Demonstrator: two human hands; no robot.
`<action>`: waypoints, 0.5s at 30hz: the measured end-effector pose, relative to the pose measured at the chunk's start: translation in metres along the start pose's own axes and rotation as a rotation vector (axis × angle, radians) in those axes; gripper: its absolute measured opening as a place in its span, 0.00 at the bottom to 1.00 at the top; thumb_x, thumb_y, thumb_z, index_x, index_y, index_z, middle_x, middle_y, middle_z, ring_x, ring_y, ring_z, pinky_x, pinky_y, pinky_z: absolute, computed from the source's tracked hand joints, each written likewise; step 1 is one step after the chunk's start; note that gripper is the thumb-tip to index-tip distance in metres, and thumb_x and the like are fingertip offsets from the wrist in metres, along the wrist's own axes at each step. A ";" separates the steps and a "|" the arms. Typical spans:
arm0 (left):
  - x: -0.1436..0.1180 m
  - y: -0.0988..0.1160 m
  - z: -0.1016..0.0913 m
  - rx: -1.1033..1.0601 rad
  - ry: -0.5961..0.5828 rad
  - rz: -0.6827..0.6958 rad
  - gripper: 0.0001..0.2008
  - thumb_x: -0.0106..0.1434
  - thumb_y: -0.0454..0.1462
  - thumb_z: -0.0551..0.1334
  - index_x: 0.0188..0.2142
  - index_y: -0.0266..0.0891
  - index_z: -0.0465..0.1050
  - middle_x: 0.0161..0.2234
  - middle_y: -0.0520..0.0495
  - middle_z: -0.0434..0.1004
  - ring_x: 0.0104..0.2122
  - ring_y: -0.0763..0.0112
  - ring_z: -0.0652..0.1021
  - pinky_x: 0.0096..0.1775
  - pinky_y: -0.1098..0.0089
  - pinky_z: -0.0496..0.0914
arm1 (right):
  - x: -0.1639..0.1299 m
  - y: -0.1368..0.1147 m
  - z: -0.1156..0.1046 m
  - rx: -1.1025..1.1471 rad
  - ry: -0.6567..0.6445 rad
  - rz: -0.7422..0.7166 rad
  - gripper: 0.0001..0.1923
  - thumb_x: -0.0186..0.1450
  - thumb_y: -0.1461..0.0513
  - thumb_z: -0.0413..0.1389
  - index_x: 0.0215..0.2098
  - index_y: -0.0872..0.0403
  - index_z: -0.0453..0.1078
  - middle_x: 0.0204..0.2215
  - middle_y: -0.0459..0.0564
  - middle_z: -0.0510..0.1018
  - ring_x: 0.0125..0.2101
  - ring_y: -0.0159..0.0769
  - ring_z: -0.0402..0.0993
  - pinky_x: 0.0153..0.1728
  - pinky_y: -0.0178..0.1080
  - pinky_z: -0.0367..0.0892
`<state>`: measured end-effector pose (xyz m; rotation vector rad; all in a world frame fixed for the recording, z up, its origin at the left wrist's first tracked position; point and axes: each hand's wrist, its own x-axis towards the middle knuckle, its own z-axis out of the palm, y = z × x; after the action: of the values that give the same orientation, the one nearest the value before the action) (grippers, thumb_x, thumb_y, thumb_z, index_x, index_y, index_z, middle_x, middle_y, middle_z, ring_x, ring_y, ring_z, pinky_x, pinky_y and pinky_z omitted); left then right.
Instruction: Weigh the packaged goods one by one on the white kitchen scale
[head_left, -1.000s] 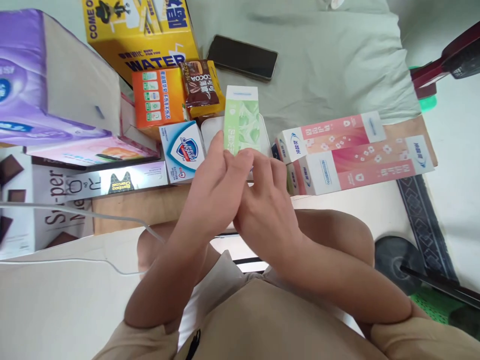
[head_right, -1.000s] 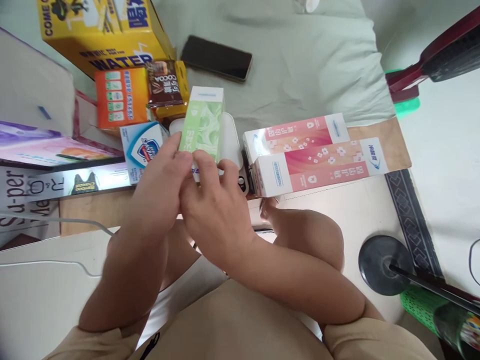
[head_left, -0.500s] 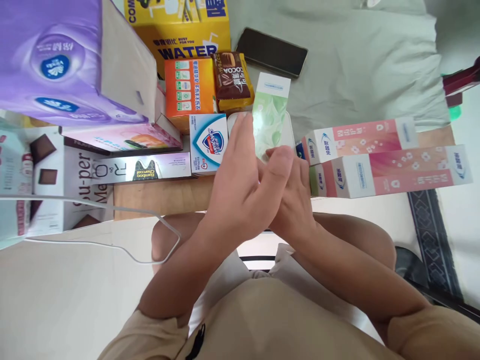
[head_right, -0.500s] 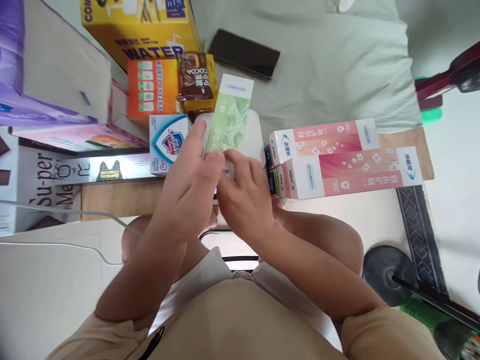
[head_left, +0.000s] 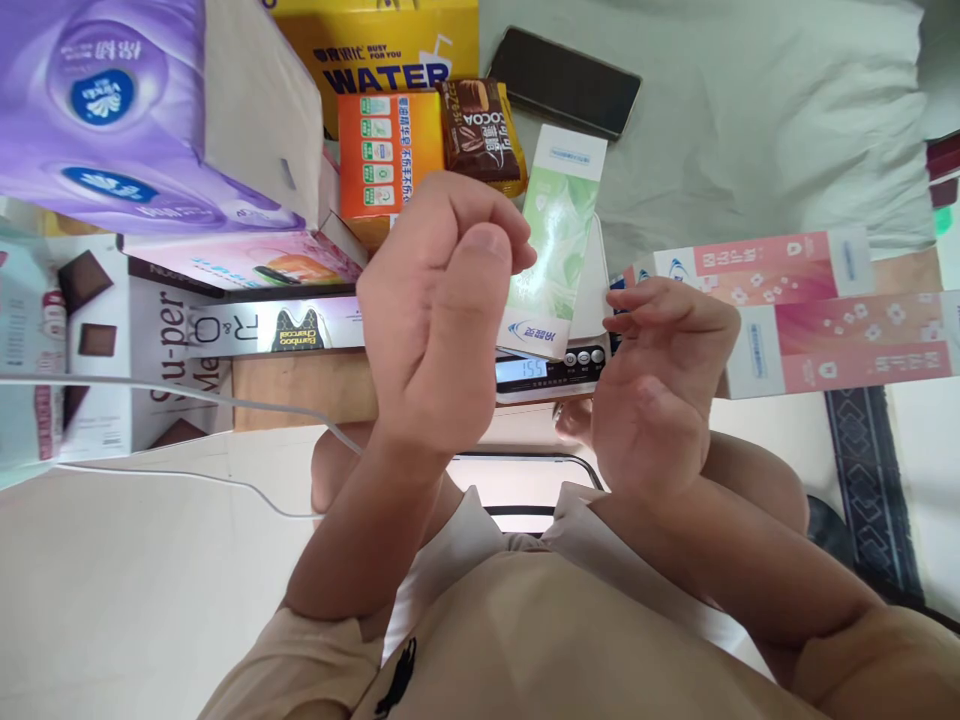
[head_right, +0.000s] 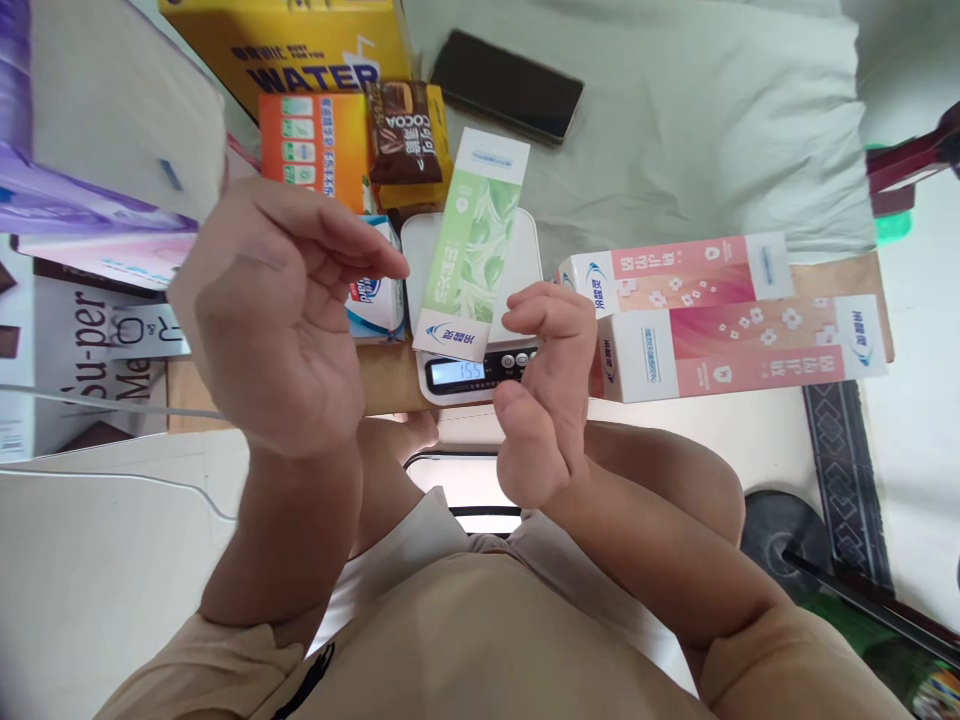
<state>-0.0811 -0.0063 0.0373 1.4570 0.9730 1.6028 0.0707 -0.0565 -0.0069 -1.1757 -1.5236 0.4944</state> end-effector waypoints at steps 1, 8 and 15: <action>0.000 0.000 0.000 0.017 0.000 -0.012 0.16 0.70 0.27 0.51 0.34 0.41 0.75 0.31 0.52 0.74 0.33 0.71 0.76 0.36 0.62 0.71 | 0.000 0.000 -0.001 -0.010 -0.021 -0.005 0.18 0.65 0.54 0.41 0.52 0.48 0.57 0.47 0.57 0.67 0.53 0.48 0.69 0.57 0.57 0.70; -0.002 -0.001 0.004 0.149 -0.010 0.087 0.13 0.70 0.28 0.53 0.33 0.41 0.73 0.30 0.53 0.72 0.31 0.75 0.72 0.33 0.61 0.68 | 0.001 -0.002 -0.002 -0.036 -0.036 -0.012 0.17 0.72 0.54 0.33 0.53 0.48 0.55 0.47 0.58 0.66 0.54 0.48 0.70 0.55 0.55 0.70; -0.001 -0.003 0.007 0.249 -0.015 0.097 0.11 0.69 0.28 0.55 0.32 0.41 0.71 0.30 0.55 0.73 0.33 0.75 0.74 0.38 0.60 0.68 | 0.002 -0.003 0.002 0.014 0.003 -0.014 0.17 0.73 0.52 0.35 0.52 0.48 0.58 0.46 0.56 0.66 0.52 0.46 0.70 0.56 0.55 0.71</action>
<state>-0.0739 -0.0060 0.0349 1.7041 1.1411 1.5801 0.0679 -0.0553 -0.0042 -1.1536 -1.5221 0.4933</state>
